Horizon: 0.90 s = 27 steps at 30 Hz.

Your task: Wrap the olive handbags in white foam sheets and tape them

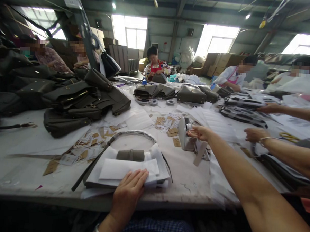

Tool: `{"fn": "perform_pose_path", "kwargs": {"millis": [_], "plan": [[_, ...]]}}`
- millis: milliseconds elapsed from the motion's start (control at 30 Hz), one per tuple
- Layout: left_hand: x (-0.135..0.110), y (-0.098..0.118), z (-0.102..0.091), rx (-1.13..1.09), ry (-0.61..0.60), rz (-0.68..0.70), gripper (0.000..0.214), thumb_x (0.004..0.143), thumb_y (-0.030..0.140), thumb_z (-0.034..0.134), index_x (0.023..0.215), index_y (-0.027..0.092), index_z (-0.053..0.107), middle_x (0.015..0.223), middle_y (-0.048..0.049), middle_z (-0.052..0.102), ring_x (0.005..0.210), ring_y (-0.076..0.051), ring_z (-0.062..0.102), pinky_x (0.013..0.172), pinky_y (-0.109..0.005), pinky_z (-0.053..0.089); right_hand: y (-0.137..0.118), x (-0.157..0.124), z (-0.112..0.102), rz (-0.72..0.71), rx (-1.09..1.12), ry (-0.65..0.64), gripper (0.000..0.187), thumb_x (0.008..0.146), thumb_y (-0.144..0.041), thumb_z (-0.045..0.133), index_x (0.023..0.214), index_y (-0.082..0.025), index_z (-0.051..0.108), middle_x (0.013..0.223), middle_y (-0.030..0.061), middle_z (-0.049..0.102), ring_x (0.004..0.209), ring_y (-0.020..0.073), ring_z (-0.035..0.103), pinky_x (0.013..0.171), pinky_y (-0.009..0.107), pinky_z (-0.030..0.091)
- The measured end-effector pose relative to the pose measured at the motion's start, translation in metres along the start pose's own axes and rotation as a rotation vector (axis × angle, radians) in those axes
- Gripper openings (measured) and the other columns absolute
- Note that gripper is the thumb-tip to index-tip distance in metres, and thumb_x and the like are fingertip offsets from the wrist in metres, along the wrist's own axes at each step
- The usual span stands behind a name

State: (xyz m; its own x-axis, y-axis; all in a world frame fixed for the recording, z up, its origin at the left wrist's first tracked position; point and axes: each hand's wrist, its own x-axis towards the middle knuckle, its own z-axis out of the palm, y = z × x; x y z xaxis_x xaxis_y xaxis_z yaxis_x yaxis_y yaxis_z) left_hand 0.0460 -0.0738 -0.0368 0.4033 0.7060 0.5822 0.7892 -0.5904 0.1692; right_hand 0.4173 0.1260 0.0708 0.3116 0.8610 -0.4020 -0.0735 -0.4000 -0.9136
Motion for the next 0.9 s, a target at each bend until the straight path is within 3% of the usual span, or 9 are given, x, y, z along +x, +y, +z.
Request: {"fn": "perform_pose_path", "kwargs": {"millis": [100, 233, 367, 467, 567, 667, 900], "plan": [[0.0, 0.0, 0.0, -0.005, -0.003, -0.007, 0.046, 0.093, 0.005, 0.044, 0.132, 0.024, 0.059, 0.13, -0.0002, 0.066, 0.117, -0.021, 0.064, 0.102, -0.04, 0.054, -0.011, -0.011, 0.001, 0.071, 0.013, 0.054, 0.019, 0.099, -0.016, 0.046, 0.101, -0.005, 0.061, 0.073, 0.0135, 0.07, 0.058, 0.017, 0.07, 0.051, 0.024, 0.06], [0.0, -0.001, 0.0, -0.013, 0.004, 0.002, 0.045, 0.093, 0.006, 0.045, 0.132, 0.024, 0.059, 0.13, -0.0005, 0.066, 0.116, -0.021, 0.065, 0.102, -0.04, 0.054, -0.012, -0.049, -0.007, -0.003, 0.073, 0.083, 0.016, 0.098, -0.023, 0.054, 0.096, -0.01, 0.063, 0.085, 0.0145, 0.073, 0.073, 0.0175, 0.073, 0.065, 0.025, 0.064], [-0.001, -0.002, 0.0, -0.018, -0.012, 0.009, 0.045, 0.094, 0.008, 0.047, 0.134, 0.024, 0.057, 0.132, -0.0004, 0.065, 0.118, -0.021, 0.063, 0.103, -0.04, 0.053, 0.021, -0.097, -0.019, -0.121, 0.055, 0.053, 0.015, 0.091, -0.026, 0.065, 0.094, -0.011, 0.068, 0.104, 0.0173, 0.074, 0.088, 0.0222, 0.074, 0.075, 0.028, 0.065], [-0.001, -0.001, -0.001, -0.019, -0.016, 0.006, 0.045, 0.095, 0.008, 0.046, 0.135, 0.025, 0.057, 0.134, 0.0004, 0.064, 0.119, -0.021, 0.063, 0.104, -0.039, 0.051, 0.061, -0.115, -0.022, -0.123, 0.047, 0.075, 0.014, 0.086, -0.026, 0.07, 0.092, -0.013, 0.071, 0.102, 0.0157, 0.074, 0.087, 0.0218, 0.074, 0.075, 0.027, 0.064], [0.0, 0.0, -0.003, -0.023, -0.008, -0.003, 0.043, 0.096, 0.008, 0.044, 0.133, 0.025, 0.058, 0.132, 0.0014, 0.064, 0.118, -0.021, 0.063, 0.105, -0.039, 0.051, 0.095, -0.11, -0.02, -0.126, 0.018, 0.167, 0.012, 0.083, -0.025, 0.073, 0.085, -0.014, 0.071, 0.092, 0.0128, 0.075, 0.079, 0.0183, 0.073, 0.07, 0.024, 0.063], [0.002, 0.001, -0.006, -0.025, -0.011, 0.004, 0.042, 0.097, 0.009, 0.043, 0.133, 0.024, 0.059, 0.132, 0.0021, 0.065, 0.117, -0.021, 0.064, 0.104, -0.039, 0.051, 0.111, -0.091, -0.018, -0.143, -0.068, 0.24, 0.014, 0.082, -0.027, 0.074, 0.079, -0.014, 0.069, 0.084, 0.0106, 0.075, 0.065, 0.0139, 0.07, 0.061, 0.022, 0.061], [0.004, 0.002, -0.008, -0.015, 0.008, 0.011, 0.039, 0.098, 0.011, 0.043, 0.131, 0.024, 0.06, 0.13, 0.0032, 0.066, 0.115, -0.021, 0.065, 0.1, -0.04, 0.053, 0.098, -0.055, -0.029, -0.185, -0.395, 0.275, 0.023, 0.081, -0.033, 0.071, 0.068, -0.015, 0.068, 0.067, 0.0086, 0.072, 0.049, 0.0118, 0.06, 0.045, 0.021, 0.049]]}}
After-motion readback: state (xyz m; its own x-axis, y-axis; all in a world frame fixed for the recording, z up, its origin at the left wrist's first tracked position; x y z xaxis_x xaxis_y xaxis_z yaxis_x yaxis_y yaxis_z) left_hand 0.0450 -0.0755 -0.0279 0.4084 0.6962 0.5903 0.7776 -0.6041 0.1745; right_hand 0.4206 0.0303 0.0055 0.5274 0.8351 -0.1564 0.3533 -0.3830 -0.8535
